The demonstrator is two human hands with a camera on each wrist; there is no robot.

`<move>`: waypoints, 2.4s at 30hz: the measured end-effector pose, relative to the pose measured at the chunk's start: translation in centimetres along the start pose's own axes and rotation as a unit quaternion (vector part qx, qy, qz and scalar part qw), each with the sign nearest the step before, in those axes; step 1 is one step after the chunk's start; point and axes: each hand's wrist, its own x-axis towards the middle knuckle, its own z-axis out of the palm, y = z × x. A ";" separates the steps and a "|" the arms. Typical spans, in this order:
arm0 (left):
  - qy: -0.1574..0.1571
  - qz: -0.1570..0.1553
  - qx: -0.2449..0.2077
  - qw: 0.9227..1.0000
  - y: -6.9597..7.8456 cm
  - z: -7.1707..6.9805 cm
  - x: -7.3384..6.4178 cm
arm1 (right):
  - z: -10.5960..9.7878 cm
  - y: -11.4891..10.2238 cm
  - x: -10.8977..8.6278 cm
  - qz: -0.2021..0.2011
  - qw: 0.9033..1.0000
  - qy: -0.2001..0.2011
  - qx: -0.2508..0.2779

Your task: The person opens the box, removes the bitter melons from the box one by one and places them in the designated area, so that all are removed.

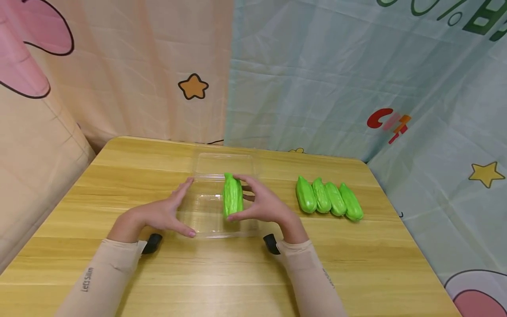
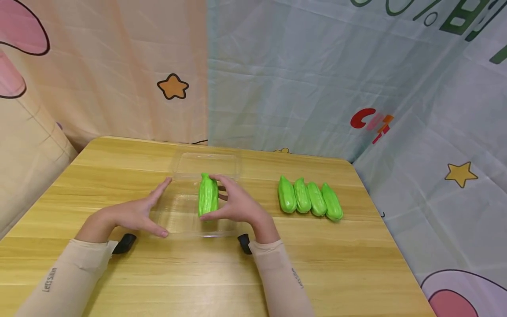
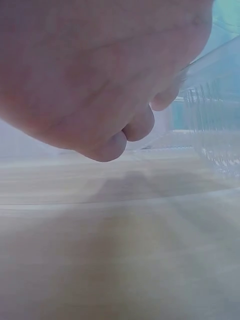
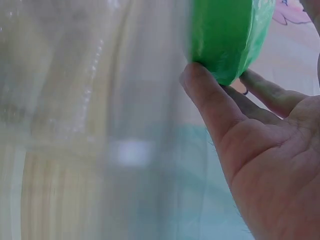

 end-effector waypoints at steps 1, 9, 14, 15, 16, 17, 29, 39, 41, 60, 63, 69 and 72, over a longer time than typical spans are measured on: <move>0.000 -0.001 -0.002 1.000 0.0 -0.1 -0.1 | -0.1 0.0 -0.1 0.002 1.000 0.000 0.002; -0.005 -0.002 -0.004 1.000 0.0 -0.6 -0.5 | -1.4 0.0 -0.8 0.019 1.000 0.012 0.008; -0.004 -0.002 0.004 1.000 -0.2 -0.9 -0.7 | -2.3 -0.1 -1.4 0.026 0.999 0.020 0.011; -0.005 -0.002 0.005 1.000 -0.3 -0.9 -0.8 | -2.5 0.0 -1.5 0.027 0.999 0.021 0.013; -0.005 -0.001 0.007 1.000 -0.3 -1.0 -0.8 | -2.6 0.0 -1.6 0.026 0.999 0.022 0.015; -0.006 -0.001 0.006 1.000 -0.3 -1.0 -0.9 | -2.8 0.2 -1.7 0.027 0.999 0.023 0.016; -0.008 -0.007 0.001 1.000 -0.4 -1.5 -1.3 | -4.7 1.4 -2.8 0.055 0.997 0.048 0.010; -0.010 -0.007 0.001 1.000 -0.9 -1.7 -1.6 | -5.8 2.0 -3.5 0.067 0.996 0.063 0.005; -0.011 -0.006 0.001 1.000 -0.9 -1.7 -1.6 | -6.1 2.1 -3.8 0.070 0.995 0.069 -0.001; -0.010 -0.015 -0.003 1.000 -0.9 -1.6 -1.5 | -7.9 4.5 -4.9 0.141 0.983 0.092 -0.078; -0.010 -0.011 -0.005 1.000 -0.8 -1.6 -1.6 | -8.0 4.8 -4.9 0.156 0.978 0.096 -0.105; -0.011 -0.012 -0.009 1.000 -0.6 -1.7 -1.6 | -8.2 5.1 -5.0 0.174 0.965 0.096 -0.172; -0.010 -0.014 -0.009 1.000 -0.6 -1.7 -1.6 | -8.3 5.3 -4.9 0.181 0.958 0.094 -0.201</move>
